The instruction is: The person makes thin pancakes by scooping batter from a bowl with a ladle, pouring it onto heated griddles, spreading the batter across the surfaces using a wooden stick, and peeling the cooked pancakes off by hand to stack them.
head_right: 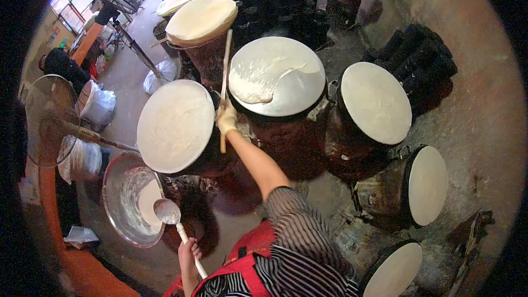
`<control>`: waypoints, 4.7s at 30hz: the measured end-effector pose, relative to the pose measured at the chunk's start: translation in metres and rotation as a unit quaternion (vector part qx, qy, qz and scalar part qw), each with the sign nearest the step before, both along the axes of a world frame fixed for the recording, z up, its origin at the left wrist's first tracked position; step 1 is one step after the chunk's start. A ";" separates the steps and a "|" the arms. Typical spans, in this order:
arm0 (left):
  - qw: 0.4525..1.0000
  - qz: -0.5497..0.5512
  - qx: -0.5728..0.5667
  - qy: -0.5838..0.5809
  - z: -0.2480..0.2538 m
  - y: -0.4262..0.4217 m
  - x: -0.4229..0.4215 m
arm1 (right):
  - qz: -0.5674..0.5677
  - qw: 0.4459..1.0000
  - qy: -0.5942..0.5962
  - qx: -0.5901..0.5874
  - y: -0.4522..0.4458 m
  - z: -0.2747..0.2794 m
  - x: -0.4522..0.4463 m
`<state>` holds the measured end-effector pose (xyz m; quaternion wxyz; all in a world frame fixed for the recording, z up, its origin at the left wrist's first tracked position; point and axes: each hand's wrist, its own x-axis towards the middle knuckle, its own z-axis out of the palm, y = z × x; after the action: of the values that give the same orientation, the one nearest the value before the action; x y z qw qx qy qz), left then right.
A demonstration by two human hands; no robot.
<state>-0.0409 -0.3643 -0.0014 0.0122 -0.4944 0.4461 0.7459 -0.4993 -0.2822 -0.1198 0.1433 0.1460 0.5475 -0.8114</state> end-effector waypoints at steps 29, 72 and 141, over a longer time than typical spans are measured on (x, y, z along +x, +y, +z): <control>0.994 -0.100 0.027 0.040 0.022 0.043 -0.052 | 0.073 0.997 -0.034 -0.009 0.183 0.039 0.123; 0.992 -0.062 0.043 0.102 0.023 0.261 -0.214 | 0.211 0.967 -0.140 -0.019 0.483 0.012 0.016; 0.900 -0.016 0.417 0.126 0.065 0.165 -0.287 | 0.119 0.938 0.198 0.260 0.414 0.062 0.107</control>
<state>-0.3274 -0.1993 0.0639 0.1732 -0.3388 0.0996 0.9194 -0.3927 0.1318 -0.0574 0.0848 -0.0516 0.7698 -0.6305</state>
